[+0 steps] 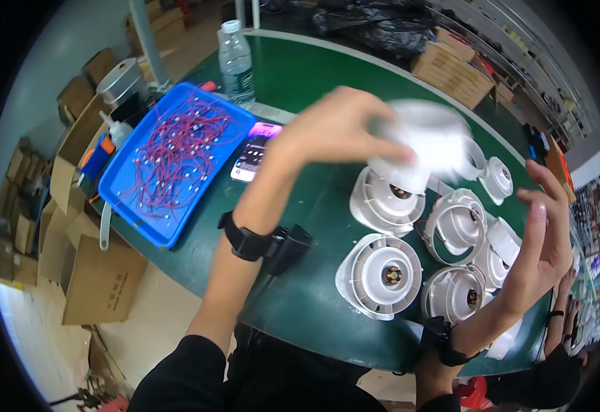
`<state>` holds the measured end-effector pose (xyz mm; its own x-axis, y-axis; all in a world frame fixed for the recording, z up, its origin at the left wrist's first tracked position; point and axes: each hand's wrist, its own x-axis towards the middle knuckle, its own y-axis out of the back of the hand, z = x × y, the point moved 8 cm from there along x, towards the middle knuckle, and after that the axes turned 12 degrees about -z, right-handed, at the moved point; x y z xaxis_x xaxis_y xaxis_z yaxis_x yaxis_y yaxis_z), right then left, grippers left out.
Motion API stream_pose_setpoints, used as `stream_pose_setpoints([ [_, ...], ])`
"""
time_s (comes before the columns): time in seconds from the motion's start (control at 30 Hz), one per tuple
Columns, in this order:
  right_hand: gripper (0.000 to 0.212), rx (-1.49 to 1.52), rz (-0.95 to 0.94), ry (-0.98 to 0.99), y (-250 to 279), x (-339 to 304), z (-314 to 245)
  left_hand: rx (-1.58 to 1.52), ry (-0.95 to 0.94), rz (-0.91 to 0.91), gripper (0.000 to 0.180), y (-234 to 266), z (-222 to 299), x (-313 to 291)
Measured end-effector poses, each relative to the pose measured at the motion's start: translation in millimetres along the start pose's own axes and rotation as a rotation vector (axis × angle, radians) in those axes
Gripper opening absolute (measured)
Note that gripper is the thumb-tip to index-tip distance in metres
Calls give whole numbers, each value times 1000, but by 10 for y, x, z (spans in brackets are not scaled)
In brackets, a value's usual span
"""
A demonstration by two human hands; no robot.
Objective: The person assembles white plastic light fixture components on a green workbench. They pick up a base unit with a bulb socket and attach a cylindrical outer casing, then place the finished unit on a cardboard box. The person repeats this process for multiple units, occasionally moving between the workbench and the box.
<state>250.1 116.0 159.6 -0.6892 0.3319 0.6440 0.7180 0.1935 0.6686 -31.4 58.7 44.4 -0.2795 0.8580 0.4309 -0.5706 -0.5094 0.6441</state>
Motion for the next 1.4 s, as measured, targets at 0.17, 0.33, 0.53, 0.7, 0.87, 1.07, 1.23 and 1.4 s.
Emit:
stream_pose_setpoints([
  [0.17, 13, 136, 90, -42, 137, -102, 92, 306, 396, 150, 63, 148, -979, 161],
  [0.33, 6, 81, -22, 39, 140, -61, 86, 337, 562, 132, 53, -180, -1497, 296],
  [0.53, 9, 148, 19, -57, 256, -96, 255, 560, 533, 368, 57, -160, -1569, 257],
  [0.7, 10, 178, 10, -68, 215, -102, 199, 177, 108, -48, 26, -116, -642, 530],
  [0.87, 18, 159, -37, -95, 224, -188, 211, -83, -74, -947, 36, -1362, 575, 73],
  [1.07, 18, 101, -103, -53, 219, -175, 196, 283, -132, -1053, 18, -1905, 883, -281],
  [1.23, 21, 94, -173, -75, 189, -193, 226, 328, -270, -891, 4, -1883, 924, -228],
  [1.4, 19, 105, -203, -91, 142, -197, 267, 407, -249, -927, 12, -2077, 883, -296],
])
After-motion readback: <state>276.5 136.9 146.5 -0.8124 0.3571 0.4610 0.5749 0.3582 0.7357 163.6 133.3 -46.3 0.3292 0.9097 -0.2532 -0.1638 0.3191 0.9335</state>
